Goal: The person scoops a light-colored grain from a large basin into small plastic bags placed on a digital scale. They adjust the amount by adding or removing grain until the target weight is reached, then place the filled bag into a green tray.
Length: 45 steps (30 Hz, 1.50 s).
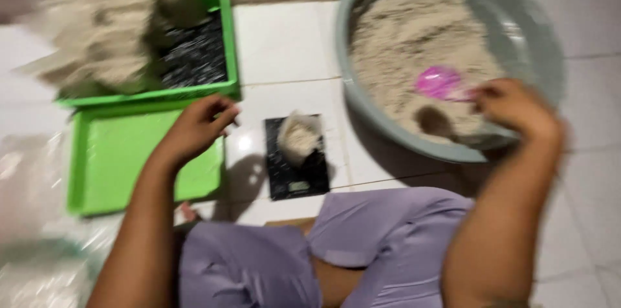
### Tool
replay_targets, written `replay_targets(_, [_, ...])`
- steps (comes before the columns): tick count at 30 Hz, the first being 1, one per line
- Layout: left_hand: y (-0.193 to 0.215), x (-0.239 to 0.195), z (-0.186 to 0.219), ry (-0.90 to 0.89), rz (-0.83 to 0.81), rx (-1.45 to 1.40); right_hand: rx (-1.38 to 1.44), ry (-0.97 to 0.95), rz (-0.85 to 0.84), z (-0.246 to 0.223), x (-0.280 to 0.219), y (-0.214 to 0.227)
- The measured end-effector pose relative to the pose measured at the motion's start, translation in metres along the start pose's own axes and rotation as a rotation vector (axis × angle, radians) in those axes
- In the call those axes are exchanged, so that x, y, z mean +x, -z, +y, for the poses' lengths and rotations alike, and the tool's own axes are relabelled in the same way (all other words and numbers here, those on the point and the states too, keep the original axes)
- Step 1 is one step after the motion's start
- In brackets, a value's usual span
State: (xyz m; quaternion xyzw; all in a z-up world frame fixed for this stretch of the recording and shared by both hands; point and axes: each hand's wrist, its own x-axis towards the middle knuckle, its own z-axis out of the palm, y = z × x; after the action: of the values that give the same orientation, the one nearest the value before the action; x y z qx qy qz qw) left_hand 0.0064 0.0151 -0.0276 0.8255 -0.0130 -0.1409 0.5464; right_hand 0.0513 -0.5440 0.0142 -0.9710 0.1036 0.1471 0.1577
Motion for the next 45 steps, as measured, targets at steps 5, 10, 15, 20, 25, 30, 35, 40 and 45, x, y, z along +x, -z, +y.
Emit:
replay_targets(5, [-0.001, -0.009, 0.02, 0.038, 0.034, 0.09, 0.105, 0.037, -0.073, 0.024, 0.054, -0.072])
replay_targets(10, [-0.002, 0.002, 0.008, 0.1, 0.041, 0.088, 0.004, -0.114, -0.014, -0.027, 0.043, -0.064])
replay_targets(15, [-0.006, 0.0, 0.02, 0.251, 0.03, 0.052, 0.32, -0.377, -0.3, -0.112, 0.0, -0.038])
replay_targets(20, [-0.006, 0.001, 0.019, 0.28, 0.02, 0.04, 0.27, -0.24, -0.394, -0.063, 0.032, -0.056])
replay_targets(25, [-0.004, 0.001, 0.014, 0.249, 0.025, 0.002, 0.344, -0.16, -0.344, -0.023, 0.039, -0.051])
replay_targets(30, [-0.005, -0.004, 0.022, 0.273, 0.026, 0.009, 0.463, -0.192, -0.23, -0.021, 0.021, -0.038])
replay_targets(35, [-0.004, -0.007, 0.024, 0.262, 0.045, -0.008, 0.512, -0.163, -0.171, -0.018, 0.024, -0.036])
replay_targets(40, [-0.005, -0.008, 0.024, 0.255, 0.043, 0.01, 0.473, -0.168, -0.108, -0.048, -0.008, -0.013])
replay_targets(45, [-0.005, -0.002, 0.009, 0.128, 0.051, 0.031, 0.592, 0.123, -0.009, -0.062, -0.015, -0.011])
